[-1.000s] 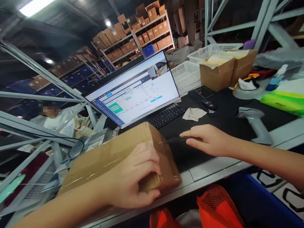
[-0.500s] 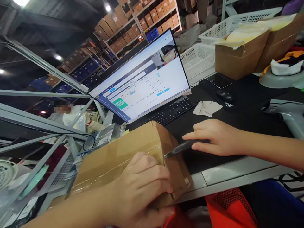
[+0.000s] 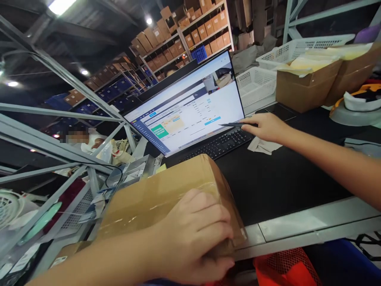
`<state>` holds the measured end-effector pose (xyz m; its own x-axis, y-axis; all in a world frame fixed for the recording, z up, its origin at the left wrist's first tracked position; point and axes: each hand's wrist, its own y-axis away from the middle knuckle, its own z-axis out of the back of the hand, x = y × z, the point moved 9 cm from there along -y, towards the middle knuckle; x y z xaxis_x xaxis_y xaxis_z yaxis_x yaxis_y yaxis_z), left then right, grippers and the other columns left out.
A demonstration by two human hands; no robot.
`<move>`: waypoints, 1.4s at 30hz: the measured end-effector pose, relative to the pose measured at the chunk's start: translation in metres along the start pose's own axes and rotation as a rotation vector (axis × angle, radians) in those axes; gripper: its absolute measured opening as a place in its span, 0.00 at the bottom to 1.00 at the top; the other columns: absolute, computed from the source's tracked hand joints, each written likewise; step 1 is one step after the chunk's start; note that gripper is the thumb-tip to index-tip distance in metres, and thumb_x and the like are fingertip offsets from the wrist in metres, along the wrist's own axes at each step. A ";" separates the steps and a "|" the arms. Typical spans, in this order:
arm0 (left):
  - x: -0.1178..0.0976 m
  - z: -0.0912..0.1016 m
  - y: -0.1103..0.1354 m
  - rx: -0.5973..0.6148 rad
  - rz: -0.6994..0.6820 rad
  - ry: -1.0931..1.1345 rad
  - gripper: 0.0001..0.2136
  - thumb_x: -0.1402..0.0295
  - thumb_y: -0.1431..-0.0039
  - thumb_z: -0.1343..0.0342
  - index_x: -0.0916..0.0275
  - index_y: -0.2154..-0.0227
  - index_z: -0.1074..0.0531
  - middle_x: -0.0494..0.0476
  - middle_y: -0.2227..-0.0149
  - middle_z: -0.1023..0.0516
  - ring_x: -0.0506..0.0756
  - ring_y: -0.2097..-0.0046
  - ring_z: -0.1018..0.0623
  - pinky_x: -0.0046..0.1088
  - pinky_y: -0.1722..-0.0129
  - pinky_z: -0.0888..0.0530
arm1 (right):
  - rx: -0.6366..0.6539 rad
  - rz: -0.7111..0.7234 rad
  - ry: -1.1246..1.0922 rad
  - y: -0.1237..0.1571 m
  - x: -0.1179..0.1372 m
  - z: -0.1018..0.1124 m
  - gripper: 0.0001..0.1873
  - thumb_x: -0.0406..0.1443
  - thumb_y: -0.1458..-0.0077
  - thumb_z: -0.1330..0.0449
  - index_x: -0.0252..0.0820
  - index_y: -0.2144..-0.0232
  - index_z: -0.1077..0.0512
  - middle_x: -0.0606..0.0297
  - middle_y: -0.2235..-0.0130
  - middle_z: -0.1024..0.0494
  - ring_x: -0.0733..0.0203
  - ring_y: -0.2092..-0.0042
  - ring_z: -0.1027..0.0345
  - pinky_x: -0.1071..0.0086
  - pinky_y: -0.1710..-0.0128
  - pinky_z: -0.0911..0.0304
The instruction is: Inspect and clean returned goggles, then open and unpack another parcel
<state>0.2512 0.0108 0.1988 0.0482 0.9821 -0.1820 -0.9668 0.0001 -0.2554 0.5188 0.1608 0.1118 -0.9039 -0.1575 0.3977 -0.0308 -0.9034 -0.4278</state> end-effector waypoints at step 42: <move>0.073 0.129 0.387 -0.896 0.638 0.055 0.07 0.64 0.36 0.43 0.61 0.62 0.24 0.56 0.62 0.25 0.54 0.62 0.25 0.30 0.63 0.30 | 0.507 0.956 0.455 0.001 0.622 -0.108 0.08 0.36 0.41 0.42 0.43 0.65 0.23 0.63 0.73 0.23 0.60 0.71 0.30 0.69 0.73 0.45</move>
<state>-0.1512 0.1065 0.2089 -0.3623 0.7436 -0.5619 -0.2867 -0.6626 -0.6920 -0.0893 0.1052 0.2716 -0.5397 -0.7937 -0.2806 0.8239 -0.5664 0.0176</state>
